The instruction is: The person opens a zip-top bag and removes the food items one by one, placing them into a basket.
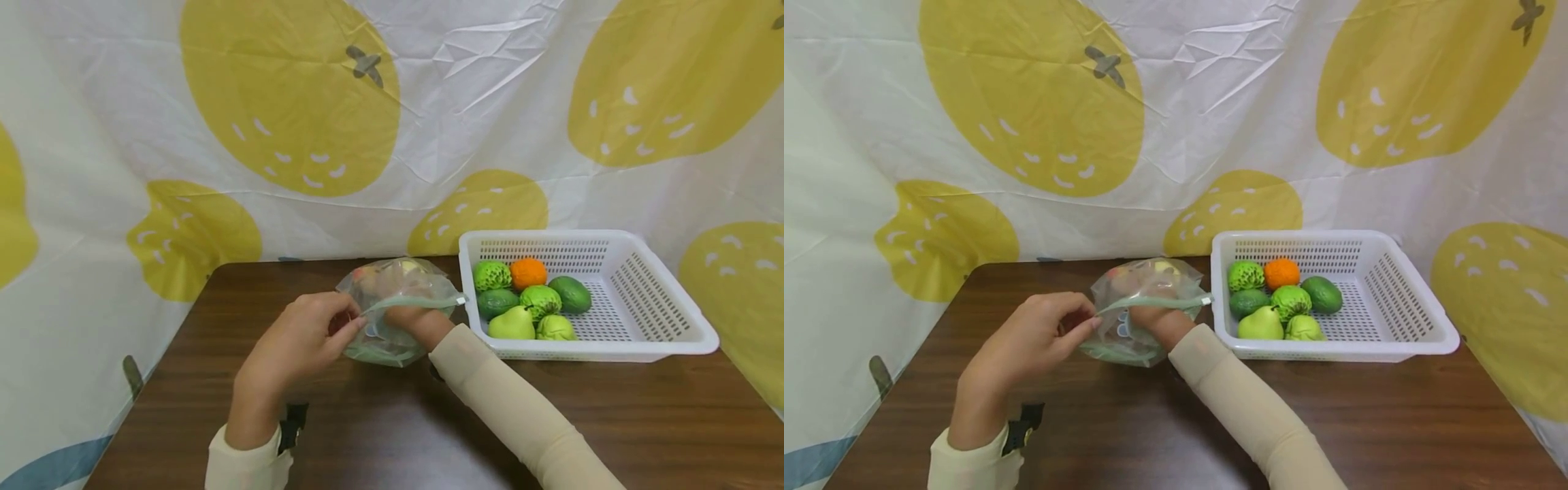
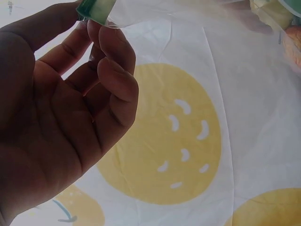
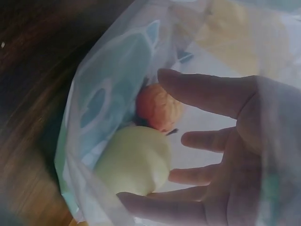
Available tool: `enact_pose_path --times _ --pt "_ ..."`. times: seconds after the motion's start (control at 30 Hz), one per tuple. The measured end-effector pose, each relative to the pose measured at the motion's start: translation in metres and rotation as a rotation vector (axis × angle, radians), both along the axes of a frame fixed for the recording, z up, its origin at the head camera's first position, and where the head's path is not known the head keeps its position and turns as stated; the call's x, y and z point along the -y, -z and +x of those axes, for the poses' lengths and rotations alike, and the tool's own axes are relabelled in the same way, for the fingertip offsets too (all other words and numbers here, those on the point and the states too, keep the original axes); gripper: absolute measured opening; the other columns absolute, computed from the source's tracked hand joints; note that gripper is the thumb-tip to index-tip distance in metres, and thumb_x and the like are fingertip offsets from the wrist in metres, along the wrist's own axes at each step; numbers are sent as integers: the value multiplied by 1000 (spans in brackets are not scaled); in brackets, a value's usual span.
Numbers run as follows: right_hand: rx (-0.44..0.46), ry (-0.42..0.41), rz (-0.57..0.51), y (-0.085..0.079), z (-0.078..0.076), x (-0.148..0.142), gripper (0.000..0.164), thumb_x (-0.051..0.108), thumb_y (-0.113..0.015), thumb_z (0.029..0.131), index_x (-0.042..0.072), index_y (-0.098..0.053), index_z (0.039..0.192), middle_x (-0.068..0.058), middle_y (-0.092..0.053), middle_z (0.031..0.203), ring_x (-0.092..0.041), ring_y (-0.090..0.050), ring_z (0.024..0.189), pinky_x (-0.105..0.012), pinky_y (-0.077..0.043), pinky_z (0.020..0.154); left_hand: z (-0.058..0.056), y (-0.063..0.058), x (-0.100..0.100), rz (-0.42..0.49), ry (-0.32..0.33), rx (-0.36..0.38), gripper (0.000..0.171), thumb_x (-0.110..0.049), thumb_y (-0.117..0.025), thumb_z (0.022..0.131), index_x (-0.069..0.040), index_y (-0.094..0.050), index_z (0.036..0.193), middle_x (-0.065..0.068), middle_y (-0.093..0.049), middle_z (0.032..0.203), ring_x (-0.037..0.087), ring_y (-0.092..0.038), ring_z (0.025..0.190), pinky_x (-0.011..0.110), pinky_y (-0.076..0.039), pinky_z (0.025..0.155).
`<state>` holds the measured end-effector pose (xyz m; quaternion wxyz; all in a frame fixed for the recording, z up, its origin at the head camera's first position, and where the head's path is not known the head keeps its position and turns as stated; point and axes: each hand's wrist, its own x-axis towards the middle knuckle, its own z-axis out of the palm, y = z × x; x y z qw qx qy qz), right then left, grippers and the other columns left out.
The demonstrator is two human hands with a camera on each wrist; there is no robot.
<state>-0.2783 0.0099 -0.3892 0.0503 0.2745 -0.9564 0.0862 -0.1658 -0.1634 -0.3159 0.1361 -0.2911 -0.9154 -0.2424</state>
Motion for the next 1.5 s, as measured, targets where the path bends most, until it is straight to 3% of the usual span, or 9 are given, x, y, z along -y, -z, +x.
enact_pose_path --times 0.1,0.17,0.3,0.4,0.5,0.77,0.9,1.2,1.5 --pt "-415 -67 179 17 -18 5 12 25 -65 88 23 -64 101 -3 -70 89 -25 -66 85 -38 -54 66 1 0 0 7 6 2 8 -16 -71 94 -16 -70 86 -9 -57 70 3 -49 62 24 -44 59" --pt "-566 -83 203 34 -36 6 9 35 -63 90 31 -62 99 2 -68 78 -24 -64 72 -37 -51 54 2 0 0 8 7 3 8 -16 -71 94 -15 -69 86 -9 -57 70 3 -48 62 23 -44 59" --pt "-722 -105 217 40 -48 3 9 39 -61 88 34 -60 96 4 -64 70 -20 -59 60 -34 -46 48 3 0 0 11 4 -1 8 -16 -71 94 -15 -70 86 -9 -57 70 3 -49 63 23 -45 59" --pt "-780 -71 247 24 -31 -3 5 32 -64 84 28 -61 84 4 -62 70 -15 -58 60 -30 -46 49 3 -1 0 13 6 -7 8 -15 -71 94 -15 -70 86 -9 -58 70 2 -50 63 23 -46 60" --pt "-713 -4 263 18 -25 -4 12 32 -64 85 22 -63 78 2 -64 74 -13 -60 61 -29 -49 50 3 -2 0 12 7 -9 8 -15 -71 94 -15 -70 86 -9 -59 70 2 -51 63 24 -46 61" --pt "-152 208 74 -8 -16 3 34 51 -65 85 17 -65 93 -4 -64 94 -20 -61 67 -37 -48 47 4 -4 1 5 -24 10 7 -16 -72 93 -15 -70 87 -10 -61 73 4 -54 64 24 -48 62" --pt "-33 264 56 -24 -7 7 43 57 -71 80 17 -66 93 -6 -65 99 -24 -64 75 -38 -51 54 4 -4 3 0 -21 6 7 -16 -72 93 -15 -70 86 -9 -61 72 3 -53 65 25 -48 62" --pt "-144 97 240 -26 -3 9 29 57 -67 86 30 -66 96 -7 -68 96 -25 -65 81 -40 -55 64 5 -5 4 7 -22 10 7 -15 -72 93 -16 -70 86 -9 -61 71 3 -52 64 25 -47 62" --pt "-341 58 172 8 -19 1 29 51 -65 85 22 -66 86 -3 -67 86 -18 -62 73 -34 -52 59 5 -4 5 6 -29 9 8 -16 -73 93 -16 -70 86 -9 -59 70 3 -51 63 24 -46 60"
